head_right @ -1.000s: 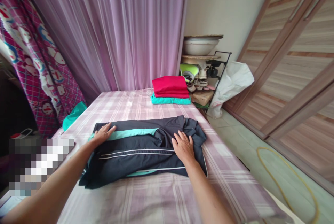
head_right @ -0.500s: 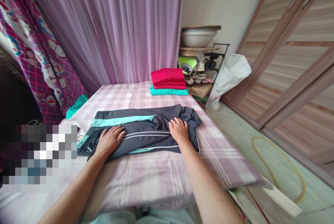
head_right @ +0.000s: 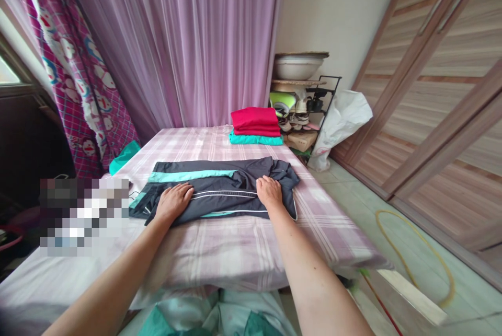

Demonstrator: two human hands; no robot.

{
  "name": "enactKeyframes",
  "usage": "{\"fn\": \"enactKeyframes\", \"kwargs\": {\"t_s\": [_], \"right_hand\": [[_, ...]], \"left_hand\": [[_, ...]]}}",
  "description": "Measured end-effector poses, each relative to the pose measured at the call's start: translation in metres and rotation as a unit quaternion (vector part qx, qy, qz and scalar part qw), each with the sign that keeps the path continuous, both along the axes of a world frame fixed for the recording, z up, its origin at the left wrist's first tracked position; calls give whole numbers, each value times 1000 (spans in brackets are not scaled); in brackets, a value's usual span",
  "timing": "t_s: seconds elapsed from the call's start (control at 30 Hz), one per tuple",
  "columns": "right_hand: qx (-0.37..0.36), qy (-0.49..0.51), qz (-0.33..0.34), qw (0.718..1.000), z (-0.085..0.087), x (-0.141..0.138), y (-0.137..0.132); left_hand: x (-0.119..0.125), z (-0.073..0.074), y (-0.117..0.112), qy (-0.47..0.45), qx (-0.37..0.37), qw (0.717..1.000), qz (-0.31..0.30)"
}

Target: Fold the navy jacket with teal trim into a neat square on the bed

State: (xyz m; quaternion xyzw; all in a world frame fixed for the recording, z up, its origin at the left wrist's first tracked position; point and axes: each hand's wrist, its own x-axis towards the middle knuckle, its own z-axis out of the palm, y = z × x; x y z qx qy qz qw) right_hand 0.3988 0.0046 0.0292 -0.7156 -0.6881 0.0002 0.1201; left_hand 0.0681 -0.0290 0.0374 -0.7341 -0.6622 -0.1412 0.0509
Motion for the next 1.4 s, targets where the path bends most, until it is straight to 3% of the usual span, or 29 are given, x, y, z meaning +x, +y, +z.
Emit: {"fn": "enactKeyframes", "kwargs": {"t_s": [0.27, 0.7, 0.8, 0.87, 0.93, 1.0, 1.07, 1.13, 1.27, 1.4], "right_hand": [[-46, -5, 18, 999, 6, 7, -8], [-27, -28, 11, 999, 7, 6, -19], [-33, -39, 23, 998, 19, 6, -15], [-38, -58, 21, 997, 29, 7, -8], [-13, -79, 21, 997, 36, 8, 5], [37, -77, 40, 996, 34, 10, 21], [82, -55, 72, 993, 20, 13, 37], [112, -37, 96, 988, -1, 18, 49], [157, -16, 118, 980, -37, 25, 57], [170, -6, 117, 979, -42, 26, 56]], "left_hand": [[0, 1, 1, -1, -19, 1000, 9], [2, 4, -4, -2, -21, 1000, 3], [4, 17, -2, 4, -42, 999, 0], [4, 31, 6, 24, -98, 995, 6], [3, 45, 20, 56, -152, 987, 22], [-2, 51, 40, 78, -145, 986, 23], [-9, 43, 62, 80, -78, 994, 3], [-17, 24, 80, 73, -14, 997, -9], [-30, -17, 96, 66, -22, 997, 11], [-32, -26, 93, 62, -33, 997, 10]]}}
